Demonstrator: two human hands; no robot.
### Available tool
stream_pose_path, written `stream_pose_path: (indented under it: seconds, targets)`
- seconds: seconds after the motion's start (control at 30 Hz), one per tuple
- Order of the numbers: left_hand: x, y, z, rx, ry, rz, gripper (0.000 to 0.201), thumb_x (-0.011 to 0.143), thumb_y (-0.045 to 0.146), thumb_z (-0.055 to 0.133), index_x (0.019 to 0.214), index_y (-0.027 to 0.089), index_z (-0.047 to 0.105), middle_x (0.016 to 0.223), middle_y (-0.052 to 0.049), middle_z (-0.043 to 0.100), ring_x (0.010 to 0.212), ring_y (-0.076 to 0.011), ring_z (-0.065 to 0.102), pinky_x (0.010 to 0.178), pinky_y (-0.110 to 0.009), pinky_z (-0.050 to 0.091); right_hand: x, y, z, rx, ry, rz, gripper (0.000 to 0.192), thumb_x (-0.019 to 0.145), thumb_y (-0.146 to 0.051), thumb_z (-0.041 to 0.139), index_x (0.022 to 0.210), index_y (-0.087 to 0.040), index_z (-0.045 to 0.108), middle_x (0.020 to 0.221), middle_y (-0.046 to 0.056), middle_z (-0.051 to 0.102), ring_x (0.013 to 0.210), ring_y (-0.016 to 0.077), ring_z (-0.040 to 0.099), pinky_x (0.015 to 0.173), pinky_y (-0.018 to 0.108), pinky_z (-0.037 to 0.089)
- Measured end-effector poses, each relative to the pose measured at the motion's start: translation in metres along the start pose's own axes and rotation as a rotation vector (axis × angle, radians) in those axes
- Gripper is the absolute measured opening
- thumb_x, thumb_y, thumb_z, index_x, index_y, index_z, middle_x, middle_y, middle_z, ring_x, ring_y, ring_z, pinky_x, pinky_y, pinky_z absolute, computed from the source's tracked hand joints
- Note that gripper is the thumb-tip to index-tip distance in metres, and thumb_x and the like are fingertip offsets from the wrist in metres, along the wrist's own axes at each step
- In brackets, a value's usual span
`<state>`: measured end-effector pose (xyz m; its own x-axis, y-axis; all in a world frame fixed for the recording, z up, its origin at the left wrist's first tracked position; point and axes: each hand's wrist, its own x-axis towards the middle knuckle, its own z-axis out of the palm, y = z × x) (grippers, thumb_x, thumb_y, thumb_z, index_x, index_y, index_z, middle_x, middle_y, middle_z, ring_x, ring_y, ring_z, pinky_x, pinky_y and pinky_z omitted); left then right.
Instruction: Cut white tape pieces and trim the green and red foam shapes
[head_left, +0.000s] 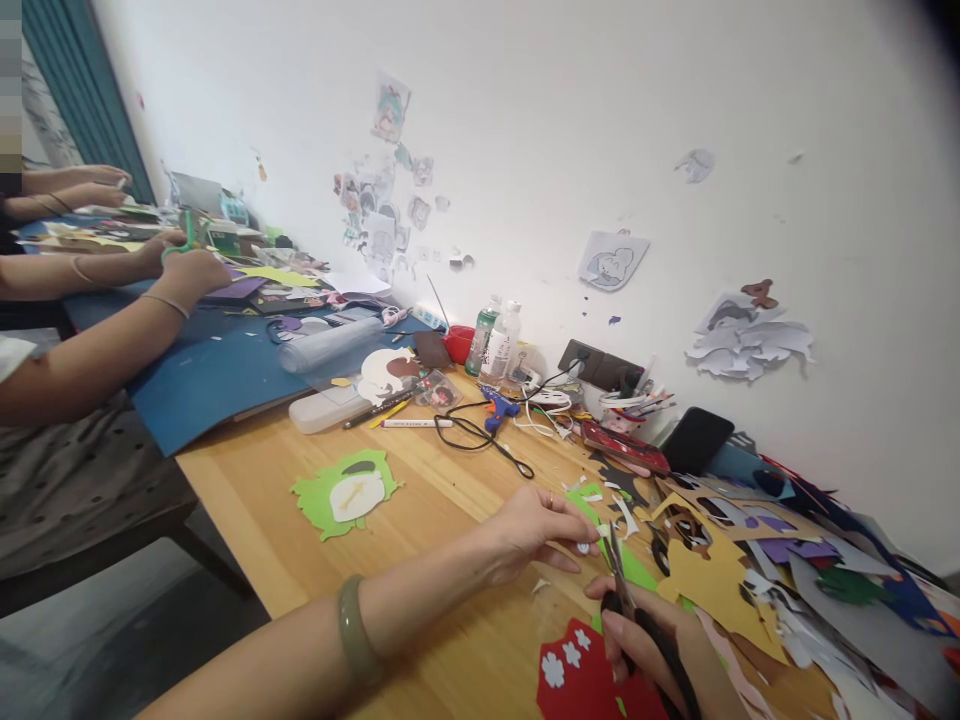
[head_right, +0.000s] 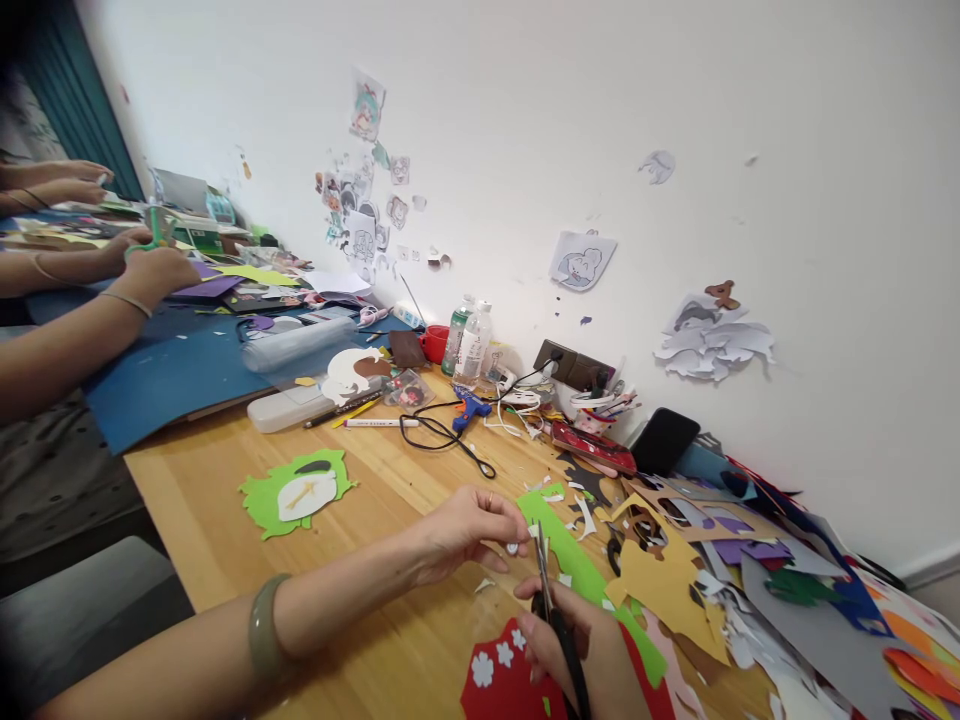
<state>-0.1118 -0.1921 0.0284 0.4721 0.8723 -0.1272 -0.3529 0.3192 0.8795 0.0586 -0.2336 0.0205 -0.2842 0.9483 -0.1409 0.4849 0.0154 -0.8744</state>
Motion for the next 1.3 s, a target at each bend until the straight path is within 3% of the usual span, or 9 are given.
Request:
stream_pose_path:
  seconds: [0.43, 0.8, 1.13, 1.3]
  targets:
    - [-0.004, 0.007, 0.001, 0.027, -0.035, -0.067, 0.018, 0.052, 0.023, 0.068, 0.062, 0.011, 0.062, 0.061, -0.002, 0.059, 0.052, -0.0063, 0.050, 0.059, -0.022, 0.041, -0.008, -0.039, 0.001, -0.218, 0.135, 0.079, 0.022, 0.054, -0.039, 0.052, 0.063, -0.020, 0.059, 0.038, -0.005, 0.049, 0.041, 0.0149, 0.047, 0.044, 0.025, 0.038]
    - [-0.001, 0.003, -0.001, 0.025, -0.061, -0.086, 0.013, 0.053, 0.019, 0.065, 0.062, 0.010, 0.061, 0.062, -0.001, 0.060, 0.054, -0.0069, 0.051, 0.062, -0.022, 0.042, -0.003, -0.012, -0.002, -0.213, 0.005, 0.038, 0.031, 0.062, -0.041, 0.048, 0.077, -0.016, 0.057, 0.043, -0.005, 0.045, 0.042, 0.0151, 0.047, 0.046, 0.027, 0.036]
    - [0.000, 0.002, -0.003, 0.026, -0.087, -0.072, 0.010, 0.055, 0.017, 0.063, 0.062, 0.011, 0.062, 0.060, -0.001, 0.060, 0.055, -0.0067, 0.052, 0.062, -0.021, 0.043, -0.009, -0.038, 0.000, -0.118, 0.004, 0.105, 0.029, 0.056, -0.047, 0.053, 0.064, -0.019, 0.056, 0.039, -0.005, 0.044, 0.040, 0.0121, 0.042, 0.043, 0.024, 0.035]
    - [-0.001, 0.003, -0.003, 0.038, -0.084, -0.077, 0.011, 0.054, 0.017, 0.063, 0.062, 0.010, 0.062, 0.060, -0.001, 0.060, 0.055, -0.0074, 0.052, 0.068, -0.024, 0.044, -0.008, -0.024, -0.002, -0.084, -0.085, 0.049, 0.031, 0.063, -0.047, 0.053, 0.071, -0.017, 0.056, 0.040, -0.005, 0.044, 0.039, 0.0102, 0.039, 0.041, 0.022, 0.033]
